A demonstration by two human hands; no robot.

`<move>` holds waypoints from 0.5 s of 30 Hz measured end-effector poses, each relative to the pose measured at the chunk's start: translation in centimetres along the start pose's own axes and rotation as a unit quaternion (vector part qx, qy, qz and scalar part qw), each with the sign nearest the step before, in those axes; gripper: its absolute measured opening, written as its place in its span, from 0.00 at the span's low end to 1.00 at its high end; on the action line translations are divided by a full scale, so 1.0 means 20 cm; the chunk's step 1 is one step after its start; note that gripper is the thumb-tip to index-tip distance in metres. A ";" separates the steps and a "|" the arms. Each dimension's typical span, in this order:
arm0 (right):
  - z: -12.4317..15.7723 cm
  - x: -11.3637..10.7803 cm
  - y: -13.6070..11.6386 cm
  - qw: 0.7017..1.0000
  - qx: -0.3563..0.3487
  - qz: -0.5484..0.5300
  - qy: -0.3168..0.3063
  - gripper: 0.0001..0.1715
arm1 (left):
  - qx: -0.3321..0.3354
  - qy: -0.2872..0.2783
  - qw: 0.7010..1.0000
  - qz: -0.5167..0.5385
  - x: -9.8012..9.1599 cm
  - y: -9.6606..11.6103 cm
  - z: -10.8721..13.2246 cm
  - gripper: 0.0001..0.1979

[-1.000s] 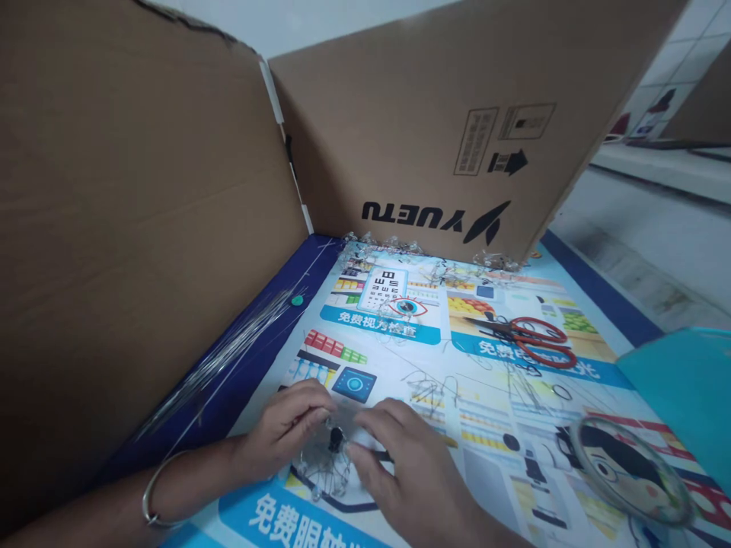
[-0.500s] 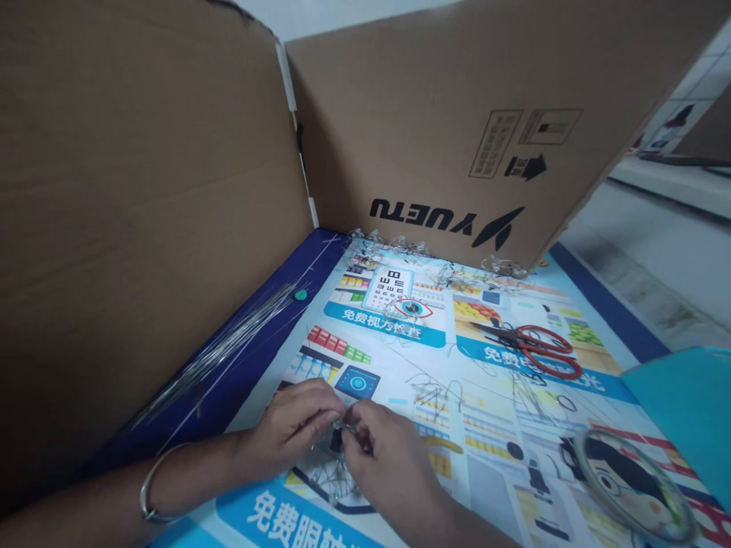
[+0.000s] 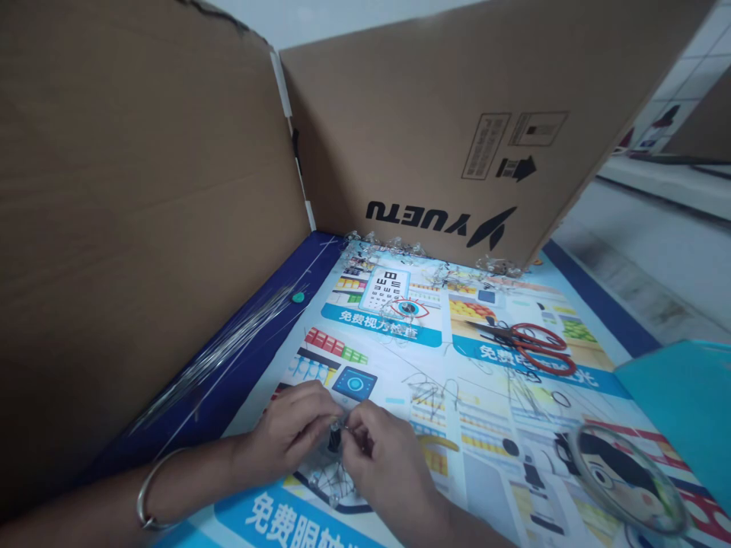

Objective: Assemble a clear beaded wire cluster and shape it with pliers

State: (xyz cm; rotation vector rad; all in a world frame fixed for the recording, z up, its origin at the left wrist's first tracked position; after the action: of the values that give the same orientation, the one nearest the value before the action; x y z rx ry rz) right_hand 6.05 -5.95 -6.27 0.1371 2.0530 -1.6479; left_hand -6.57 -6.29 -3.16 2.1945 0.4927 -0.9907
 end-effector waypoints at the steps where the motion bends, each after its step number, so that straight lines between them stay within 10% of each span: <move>1: 0.00 0.00 0.00 1.000 0.001 -0.002 -0.001 0.05 | -0.009 0.001 1.000 -0.001 0.00 0.00 0.00 0.08; 15: 0.01 -0.01 -0.01 0.999 -0.032 0.014 0.015 0.05 | -0.220 -0.049 0.961 0.159 0.06 -0.13 -0.01 0.07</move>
State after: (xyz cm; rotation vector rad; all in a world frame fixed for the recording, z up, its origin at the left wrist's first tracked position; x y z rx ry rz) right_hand 6.20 -6.19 -6.03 0.1697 2.1147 -1.5701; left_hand -7.17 -4.24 -5.04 1.7467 0.2692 -0.7288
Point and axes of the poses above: each hand's wrist, its own z-axis away from the middle knuckle, its own x-axis out of the palm, y = z × x, the point moved 6 cm from there along -z, towards the middle knuckle, and after that the axes turned 13 degrees about -z, right-handed, at the moved point
